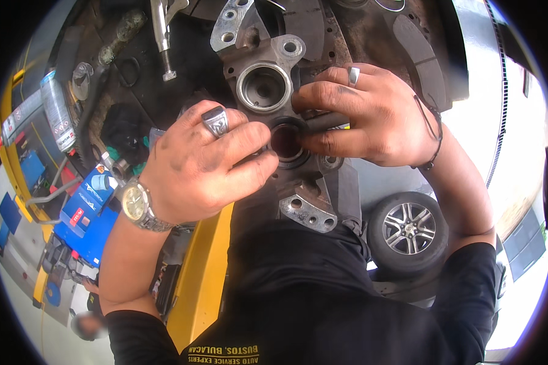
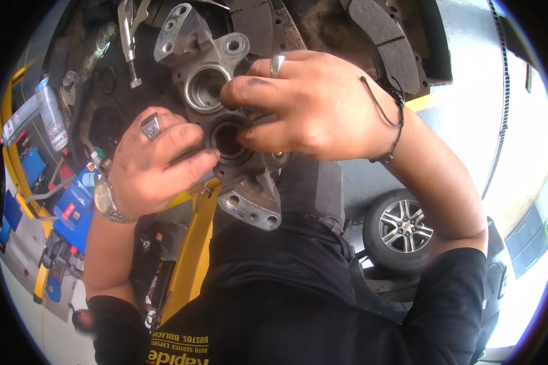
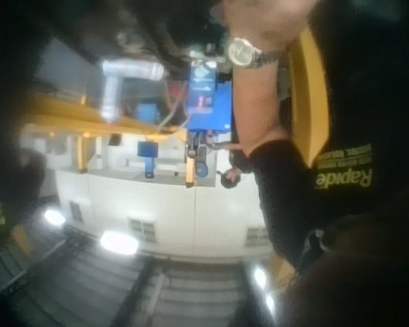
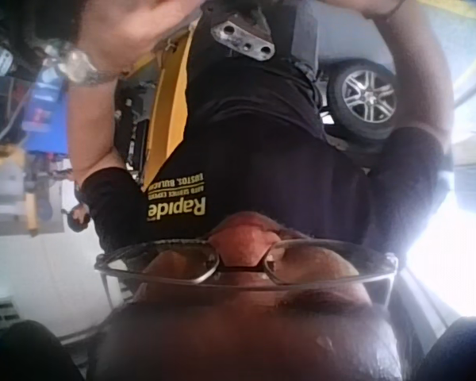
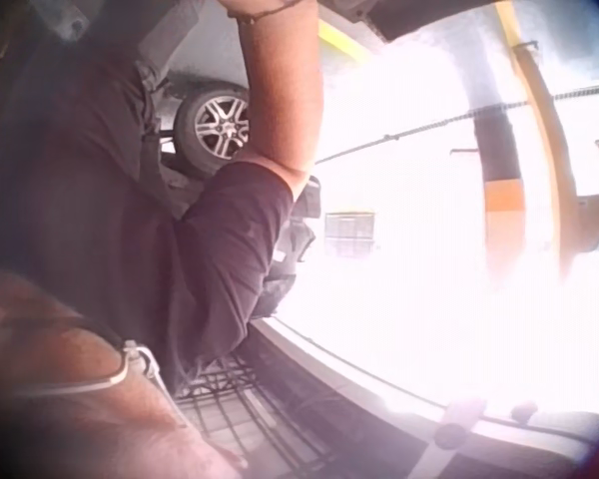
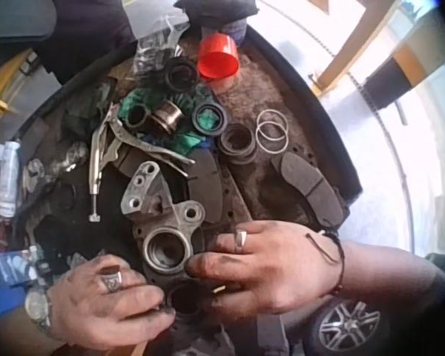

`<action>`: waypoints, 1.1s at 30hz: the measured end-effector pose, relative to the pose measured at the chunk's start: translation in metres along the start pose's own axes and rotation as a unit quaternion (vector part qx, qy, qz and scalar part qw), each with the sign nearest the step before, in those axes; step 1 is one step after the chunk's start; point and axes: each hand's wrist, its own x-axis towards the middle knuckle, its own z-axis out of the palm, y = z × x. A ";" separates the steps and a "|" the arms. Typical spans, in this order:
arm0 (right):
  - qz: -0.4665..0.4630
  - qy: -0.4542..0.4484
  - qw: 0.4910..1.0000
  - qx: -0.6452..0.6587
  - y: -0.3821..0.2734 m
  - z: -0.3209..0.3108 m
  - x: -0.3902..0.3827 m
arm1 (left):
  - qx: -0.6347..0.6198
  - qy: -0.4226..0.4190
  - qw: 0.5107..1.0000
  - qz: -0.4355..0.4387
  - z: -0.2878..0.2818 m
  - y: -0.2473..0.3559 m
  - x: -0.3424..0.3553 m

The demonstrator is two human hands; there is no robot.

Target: The person replaces internal seals in a brake caliper by hand. The person removes a rubber ring from the caliper housing, picks up new seals from a workbench, and presses a new rubber seal into the caliper cylinder.

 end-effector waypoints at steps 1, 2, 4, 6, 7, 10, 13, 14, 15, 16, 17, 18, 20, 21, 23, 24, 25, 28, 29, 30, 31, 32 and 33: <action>-0.009 0.003 1.000 -0.011 -0.001 0.001 0.000 | 0.011 0.006 1.000 0.015 0.004 0.000 -0.003; -0.012 0.007 1.000 -0.013 -0.003 0.003 -0.002 | 0.021 0.012 0.999 0.028 0.007 0.001 -0.006; -0.019 0.016 1.000 -0.017 -0.006 0.006 -0.004 | 0.034 0.016 0.999 0.015 0.011 0.001 -0.009; -0.018 0.019 0.999 -0.019 -0.009 0.004 -0.008 | 0.014 0.015 1.000 -0.016 0.013 0.002 -0.007; -0.016 0.020 0.999 -0.018 -0.010 0.005 -0.009 | -0.010 0.011 0.999 -0.043 0.013 0.002 -0.005; -0.014 0.025 0.999 -0.014 -0.014 0.010 -0.007 | -0.038 -0.002 0.996 -0.081 0.011 0.005 -0.006; 0.000 0.022 1.000 -0.019 -0.017 0.015 -0.006 | -0.037 0.005 0.997 -0.071 0.009 0.003 -0.005; 0.020 0.025 0.999 -0.004 -0.019 0.018 -0.006 | -0.036 0.010 0.997 -0.063 0.008 0.003 -0.005; 0.040 0.025 0.999 0.007 -0.020 0.020 -0.007 | -0.046 0.004 0.997 -0.066 0.007 0.003 -0.005; 0.059 0.026 0.998 0.017 -0.022 0.021 -0.007 | -0.056 -0.001 0.996 -0.068 0.006 0.003 -0.005; 0.079 0.026 0.996 0.028 -0.023 0.021 -0.008 | -0.067 -0.006 0.995 -0.071 0.006 0.004 -0.005; 0.090 0.025 0.995 0.031 -0.025 0.021 -0.007 | -0.059 -0.008 0.996 -0.063 0.004 0.003 -0.004; 0.091 0.016 0.995 0.043 -0.026 0.017 -0.006 | -0.042 -0.011 0.998 -0.048 -0.002 0.000 -0.002; 0.092 0.011 0.994 0.049 -0.026 0.016 -0.006 | -0.039 -0.011 0.998 -0.042 -0.002 -0.001 -0.002; 0.087 0.013 0.995 0.044 -0.025 0.017 -0.007 | -0.034 -0.011 0.999 -0.031 0.000 -0.002 -0.003; 0.085 0.014 0.995 0.042 -0.025 0.017 -0.007 | -0.039 -0.006 0.999 -0.034 0.001 -0.002 -0.002; 0.088 0.015 0.995 0.048 -0.025 0.017 -0.007 | -0.044 -0.001 0.998 -0.038 0.003 -0.001 -0.001; 0.097 0.027 0.993 0.064 -0.025 0.015 -0.007 | -0.078 0.009 0.993 -0.084 0.008 0.001 -0.004; 0.099 0.037 0.992 0.068 -0.025 0.015 -0.008 | -0.094 0.013 0.990 -0.104 0.012 0.001 -0.006; 0.102 0.046 0.991 0.072 -0.024 0.014 -0.009 | -0.128 0.056 0.979 -0.150 0.016 0.002 -0.009; 0.112 0.050 0.989 0.082 -0.025 0.014 -0.011 | -0.163 0.100 0.962 -0.196 0.020 0.005 -0.013; 0.121 0.054 0.987 0.092 -0.026 0.014 -0.012 | -0.195 0.142 0.940 -0.241 0.021 0.007 -0.015; 0.130 0.057 0.985 0.102 -0.028 0.014 -0.014 | -0.162 0.130 0.955 -0.214 0.020 0.008 -0.016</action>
